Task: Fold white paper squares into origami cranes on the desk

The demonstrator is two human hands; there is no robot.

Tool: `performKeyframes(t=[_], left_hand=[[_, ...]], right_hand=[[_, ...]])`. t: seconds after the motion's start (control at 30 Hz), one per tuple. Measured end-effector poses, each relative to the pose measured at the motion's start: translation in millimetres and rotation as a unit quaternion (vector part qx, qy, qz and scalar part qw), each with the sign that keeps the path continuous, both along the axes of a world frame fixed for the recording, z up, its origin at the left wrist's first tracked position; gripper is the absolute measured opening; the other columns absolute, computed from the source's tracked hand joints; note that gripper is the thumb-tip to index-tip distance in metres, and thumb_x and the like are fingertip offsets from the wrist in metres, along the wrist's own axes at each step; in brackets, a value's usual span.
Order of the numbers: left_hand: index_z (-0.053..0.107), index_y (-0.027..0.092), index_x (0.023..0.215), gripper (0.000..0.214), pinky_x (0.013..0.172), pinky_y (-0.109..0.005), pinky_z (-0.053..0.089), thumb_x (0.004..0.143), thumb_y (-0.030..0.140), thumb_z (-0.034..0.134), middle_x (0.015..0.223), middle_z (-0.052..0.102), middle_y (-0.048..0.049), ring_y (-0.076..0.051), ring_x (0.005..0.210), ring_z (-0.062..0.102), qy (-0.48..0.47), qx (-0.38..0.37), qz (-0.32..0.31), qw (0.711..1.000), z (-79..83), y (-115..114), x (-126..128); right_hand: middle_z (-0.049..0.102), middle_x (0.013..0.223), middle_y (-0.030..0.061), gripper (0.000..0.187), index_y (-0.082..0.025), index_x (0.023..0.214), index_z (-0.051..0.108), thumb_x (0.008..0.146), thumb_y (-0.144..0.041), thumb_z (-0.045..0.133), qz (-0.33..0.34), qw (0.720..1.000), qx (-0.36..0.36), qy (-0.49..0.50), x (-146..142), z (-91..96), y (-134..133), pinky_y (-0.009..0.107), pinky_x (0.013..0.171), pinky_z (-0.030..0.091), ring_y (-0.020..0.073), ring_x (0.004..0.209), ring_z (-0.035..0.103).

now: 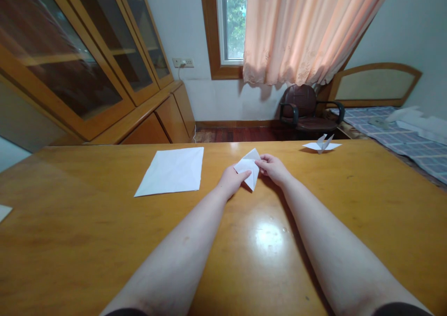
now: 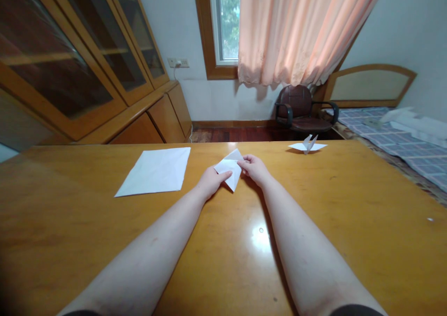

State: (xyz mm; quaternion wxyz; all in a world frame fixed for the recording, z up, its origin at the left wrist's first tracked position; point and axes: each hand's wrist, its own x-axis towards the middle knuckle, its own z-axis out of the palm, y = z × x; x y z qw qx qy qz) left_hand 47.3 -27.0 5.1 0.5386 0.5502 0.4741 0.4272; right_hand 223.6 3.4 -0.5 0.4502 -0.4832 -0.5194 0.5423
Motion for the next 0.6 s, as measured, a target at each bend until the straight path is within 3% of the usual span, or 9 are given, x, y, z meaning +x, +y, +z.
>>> performKeyframes(t=[0.17,0.33,0.47,0.6], left_hand=[[0.068,0.013,0.099,0.029,0.08,-0.033,0.05,0.072,0.024,0.067,0.102,0.071,-0.0098,-0.023,0.091,0.065,-0.004,0.007,-0.006,1.0,-4.1,3,1],[0.067,0.014,0.1,0.029,0.08,-0.032,0.05,0.074,0.024,0.064,0.1,0.071,-0.0087,-0.021,0.088,0.065,-0.003,0.019,-0.028,0.999,-3.2,1,1],[0.067,0.013,0.1,0.029,0.08,-0.032,0.049,0.074,0.023,0.062,0.096,0.071,-0.0079,-0.021,0.085,0.065,0.017,0.034,-0.05,0.998,-3.2,1,1],[0.067,0.013,0.102,0.03,0.082,-0.033,0.05,0.074,0.025,0.062,0.098,0.071,-0.0078,-0.021,0.088,0.065,0.009,0.042,-0.057,0.997,-7.9,5,0]], right_hand=[[0.055,0.056,-0.0049,0.05,-0.022,0.076,0.042,0.049,-0.038,0.081,-0.059,0.996,-0.007,0.067,-2,-5.5,4,0.024,0.048,0.039,0.0115,0.05,0.052],[0.053,0.053,-0.004,0.036,-0.02,0.068,0.047,0.065,-0.047,0.071,-0.022,0.999,0.009,-0.028,-5,1.6,-2,0.023,0.043,0.031,0.0075,0.042,0.042],[0.054,0.055,-0.0045,0.036,-0.019,0.075,0.052,0.06,-0.041,0.076,0.001,0.997,0.028,-0.072,-5,4.4,-6,0.023,0.044,0.031,0.0081,0.044,0.043],[0.055,0.059,-0.0048,0.038,-0.019,0.079,0.053,0.058,-0.039,0.076,0.023,0.998,0.037,-0.051,-5,2.1,-4,0.022,0.044,0.03,0.0074,0.045,0.042]])
